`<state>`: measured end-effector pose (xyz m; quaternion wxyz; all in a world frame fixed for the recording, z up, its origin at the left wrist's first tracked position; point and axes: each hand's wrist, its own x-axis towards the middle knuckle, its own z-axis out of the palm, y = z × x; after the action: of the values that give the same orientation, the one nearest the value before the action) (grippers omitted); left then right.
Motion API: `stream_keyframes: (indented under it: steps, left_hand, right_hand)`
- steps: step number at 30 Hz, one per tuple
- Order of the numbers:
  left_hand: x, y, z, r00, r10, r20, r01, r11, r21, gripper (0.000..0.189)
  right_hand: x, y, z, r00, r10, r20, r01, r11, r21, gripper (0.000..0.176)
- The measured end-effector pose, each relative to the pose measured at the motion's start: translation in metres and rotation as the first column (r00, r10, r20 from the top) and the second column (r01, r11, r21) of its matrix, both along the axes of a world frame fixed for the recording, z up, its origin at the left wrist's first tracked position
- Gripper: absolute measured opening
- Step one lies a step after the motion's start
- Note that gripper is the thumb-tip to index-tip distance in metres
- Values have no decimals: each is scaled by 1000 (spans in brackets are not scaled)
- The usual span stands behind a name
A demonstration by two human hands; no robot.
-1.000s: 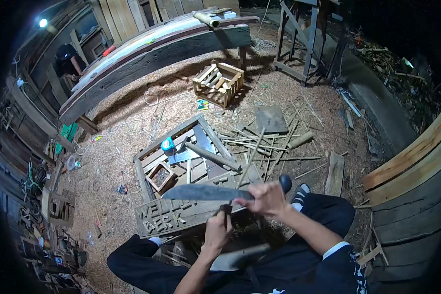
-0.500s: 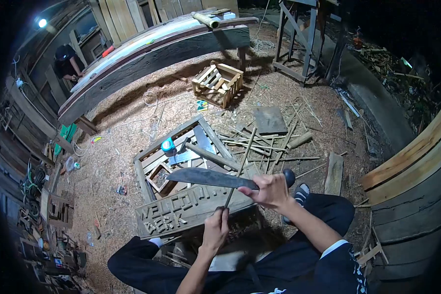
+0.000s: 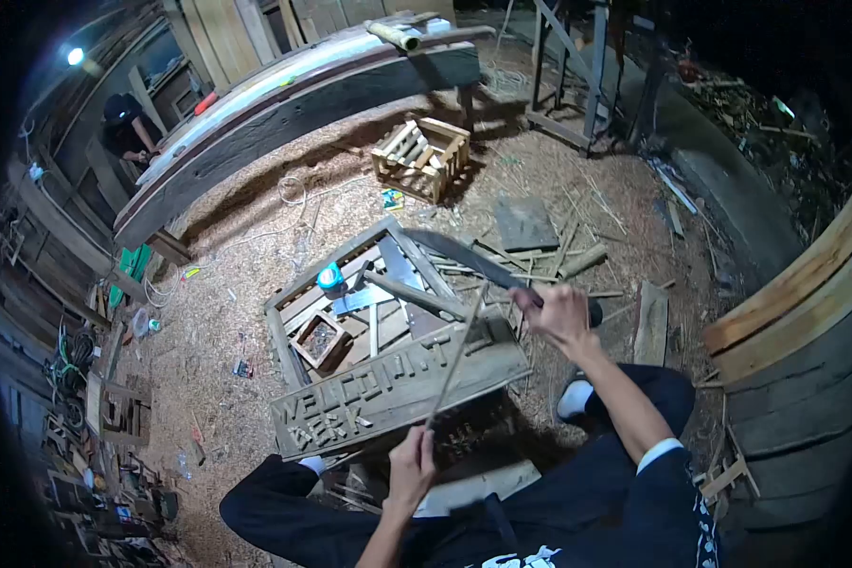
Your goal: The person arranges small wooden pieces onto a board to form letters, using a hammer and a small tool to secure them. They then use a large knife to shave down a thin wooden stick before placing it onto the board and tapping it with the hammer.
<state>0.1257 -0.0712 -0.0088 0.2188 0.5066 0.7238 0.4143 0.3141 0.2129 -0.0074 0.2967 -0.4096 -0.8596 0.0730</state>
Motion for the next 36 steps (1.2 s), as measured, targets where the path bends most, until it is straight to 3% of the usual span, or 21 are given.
stream_keyframes:
  steps: [1, 2, 3, 5, 6, 7, 9, 10, 13, 14, 18, 19, 21, 22, 24, 25, 27, 29, 31, 32, 36]
  left_hand:
    - [5, 2, 4, 1000, 7, 24, -6, 1000, -12, 15]
    - [6, 10, -5, 999, -31, -15, 32, 993, 110, 15]
    - [11, 16, -2, 1000, -25, -9, 25, 994, 109, 15]
    - [17, 33, 13, 971, 1, 241, -42, 985, 166, 20]
    - [10, 29, 22, 891, -35, 453, 45, 999, -11, 28]
    - [8, 29, 16, 895, -29, 445, 39, 999, -14, 28]
    - [7, 35, 0, 861, -128, 492, 3, 969, 246, 29]
    - [8, 37, -2, 748, -168, 642, -15, 963, 270, 29]
    - [2, 41, 5, 690, -72, 720, -39, 990, 136, 27]
    - [8, 44, 9, 671, 27, 741, -141, 986, 92, 23]
    - [4, 59, 16, 596, -33, 802, -82, 991, 102, 24]
    - [4, 63, 17, 597, -35, 801, -81, 991, 104, 24]
    - [3, 70, 18, 791, -1, 612, -70, 993, 91, 27]
    - [2, 72, 15, 791, -1, 612, -66, 994, 87, 27]
    - [1, 77, 9, 920, -39, 390, 4, 996, 90, 23]
    - [5, 77, 16, 921, -45, 387, 12, 996, 86, 23]
    - [14, 78, 27, 996, 24, 83, -24, 1000, 3, 22]
    - [16, 78, 21, 995, 29, 96, -28, 1000, -11, 24]
    - [15, 73, 15, 999, 23, -48, -22, 999, 40, 21]
    - [11, 71, 11, 1000, 22, -22, -24, 996, -87, 19]
    - [7, 70, 3, 1000, 27, 8, -27, 1000, 9, 20]
  right_hand:
    - [-4, -14, 15, 998, 54, -32, -53, 998, 27, 77]
    - [-5, -30, 21, 993, 109, -53, -107, 993, 45, 75]
    - [-7, -42, 9, 987, 138, 87, -133, 989, -60, 74]
    - [-19, -56, 12, 992, 112, -63, -105, 989, 104, 74]
    - [-17, -53, 15, 998, 49, -31, -50, 999, -3, 73]
    - [-13, -47, 19, 1000, -7, 3, 8, 994, -108, 72]
    - [-4, -35, 31, 996, -94, 9, 93, 960, -262, 69]
    - [-1, -32, 34, 991, -132, -8, 127, 966, -225, 74]
    - [6, -30, 39, 984, -177, -28, 167, 962, -218, 78]
    - [7, -31, 37, 982, -185, -44, 169, 955, -245, 78]
    - [8, -42, 38, 980, -95, -176, 58, 977, -203, 76]
    - [7, -45, 37, 985, -34, -167, 20, 996, -83, 73]
    - [3, -56, 41, 976, 90, -199, -93, 996, -8, 71]
    - [-1, -59, 36, 975, 151, -165, -140, 987, 75, 70]
    - [-10, -67, 26, 964, 225, -140, -220, 974, 57, 71]
    - [-16, -70, 23, 957, 254, -141, -245, 966, 77, 71]
    - [-27, -76, 14, 953, 277, -123, -264, 958, 115, 71]
    - [-28, -73, 10, 946, 307, -98, -290, 944, 156, 71]
    - [-26, -65, 15, 929, 370, -15, -355, 902, 246, 72]
    - [-26, -65, 17, 932, 361, -42, -345, 914, 215, 69]
    - [-29, -60, 17, 937, 346, -54, -323, 915, 243, 71]
